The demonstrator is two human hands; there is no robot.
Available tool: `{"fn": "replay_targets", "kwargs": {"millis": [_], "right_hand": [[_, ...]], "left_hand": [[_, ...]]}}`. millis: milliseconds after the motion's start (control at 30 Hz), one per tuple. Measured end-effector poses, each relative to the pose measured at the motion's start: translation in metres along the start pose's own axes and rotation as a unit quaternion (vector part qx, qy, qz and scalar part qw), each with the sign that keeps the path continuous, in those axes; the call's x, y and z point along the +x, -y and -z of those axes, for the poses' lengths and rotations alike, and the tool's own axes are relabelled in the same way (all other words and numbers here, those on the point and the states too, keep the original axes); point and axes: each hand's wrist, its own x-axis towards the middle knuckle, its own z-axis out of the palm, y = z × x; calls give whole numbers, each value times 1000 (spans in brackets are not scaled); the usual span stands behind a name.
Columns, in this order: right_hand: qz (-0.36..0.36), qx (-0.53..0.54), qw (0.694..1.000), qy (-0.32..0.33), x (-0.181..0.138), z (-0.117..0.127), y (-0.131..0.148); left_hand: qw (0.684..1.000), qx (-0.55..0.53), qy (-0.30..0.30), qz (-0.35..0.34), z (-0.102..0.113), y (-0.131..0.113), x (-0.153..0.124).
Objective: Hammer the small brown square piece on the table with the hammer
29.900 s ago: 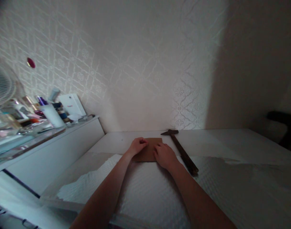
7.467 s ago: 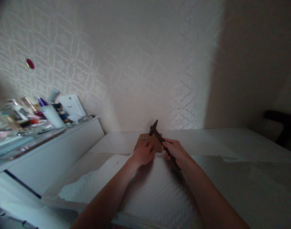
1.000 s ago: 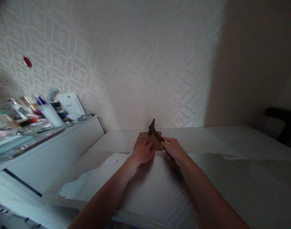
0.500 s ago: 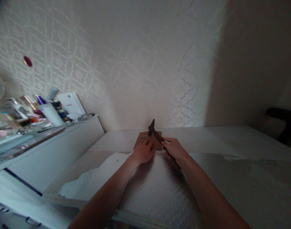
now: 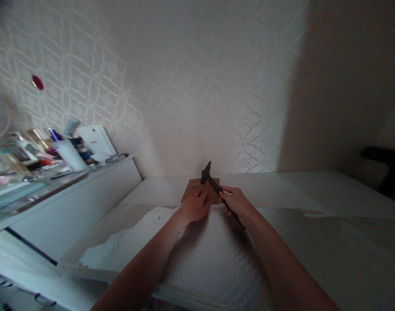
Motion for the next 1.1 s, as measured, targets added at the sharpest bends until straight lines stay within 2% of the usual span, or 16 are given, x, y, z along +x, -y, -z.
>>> {"fn": "replay_targets", "kwargs": {"millis": [200, 367, 1100], "right_hand": [[-4, 9, 1000, -5, -1, 0, 1], [-11, 33, 999, 18, 0, 1, 0], [-11, 2, 1000, 2, 5, 3, -3]], "left_hand": [[1000, 1, 1, 4, 1, 0, 0], [1000, 3, 4, 1, 0, 0, 1], [1000, 5, 2, 2, 1, 0, 0]]}}
